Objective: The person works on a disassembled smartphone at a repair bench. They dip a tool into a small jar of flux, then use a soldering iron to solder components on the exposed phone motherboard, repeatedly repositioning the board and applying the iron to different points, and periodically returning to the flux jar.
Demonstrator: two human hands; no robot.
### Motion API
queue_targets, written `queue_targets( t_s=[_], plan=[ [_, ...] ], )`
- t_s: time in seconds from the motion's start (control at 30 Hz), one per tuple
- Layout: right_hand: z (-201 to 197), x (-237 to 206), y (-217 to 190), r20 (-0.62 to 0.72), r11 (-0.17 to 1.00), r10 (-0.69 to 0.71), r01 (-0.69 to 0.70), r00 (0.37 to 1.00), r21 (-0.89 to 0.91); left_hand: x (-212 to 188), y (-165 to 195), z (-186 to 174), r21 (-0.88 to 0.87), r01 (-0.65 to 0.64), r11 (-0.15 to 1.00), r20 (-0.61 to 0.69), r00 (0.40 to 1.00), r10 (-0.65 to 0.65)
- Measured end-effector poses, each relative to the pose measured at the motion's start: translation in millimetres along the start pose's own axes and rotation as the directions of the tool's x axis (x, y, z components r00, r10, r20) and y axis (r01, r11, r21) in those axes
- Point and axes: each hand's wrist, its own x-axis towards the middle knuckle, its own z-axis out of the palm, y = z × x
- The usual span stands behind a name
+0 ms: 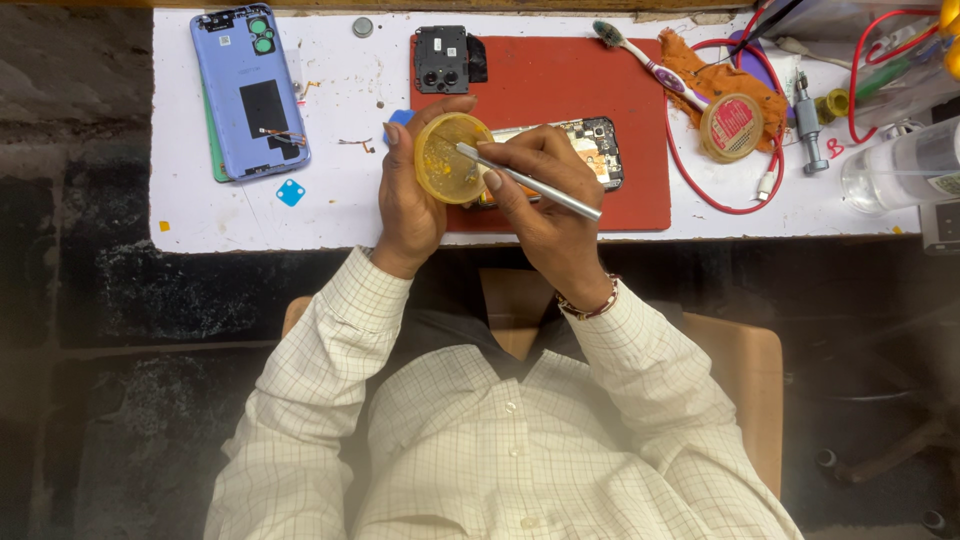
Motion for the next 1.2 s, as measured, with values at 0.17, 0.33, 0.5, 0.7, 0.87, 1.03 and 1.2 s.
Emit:
queue_targets(
  t_s=[0.17, 0.33, 0.5, 0.7, 0.87, 1.03, 1.2],
  plan=[
    [-3.5, 2.8, 0.7, 0.026, 1.0, -0.021, 0.021, 0.999, -0.023, 1.2, -1.6, 3.2, -0.008, -0.01, 1.0, 0.0, 1.0, 0.01],
    [-6.3, -3.3, 1.9, 0.06, 0.961, 0.12, -0.131, 0.991, 0.246, -1.3, -0.2, 0.4, -0.021, 0.006, 1.0, 0.001, 1.0, -0.006],
    [-8.7, -11.3, 12.4, 0.013, 0.794, 0.247, -0.21, 0.969, 0.571, -1.5, -5.0, -2.6, 0.016, -0.034, 0.999, -0.03, 0.999, 0.034],
    [-20.4, -18.8, 23.3, 0.038, 0.502, 0.403, -0.255, 0.914, 0.827, 3.5, -5.9, -2.7, -0.04, -0.113, 0.993, -0.064, 0.992, 0.111],
    [-38.7, -33.8, 24.6, 0.002, 0.498, 0.408, -0.224, 0.913, 0.838, 6.5, -2.0, -12.2, 0.039, -0.148, 0.988, -0.125, 0.98, 0.152],
    [-67.6, -52.2, 27.5, -0.152, 0.602, 0.393, -0.129, 0.907, 0.788, 21.4, 16.8, -54.5, 0.349, -0.3, 0.888, -0.184, 0.907, 0.379],
    [-96.5, -71.4, 31.6, -0.26, 0.69, 0.373, -0.079, 0.891, 0.72, 12.8, 36.2, -82.7, 0.889, -0.1, 0.447, -0.154, 0.854, 0.497]
  ],
)
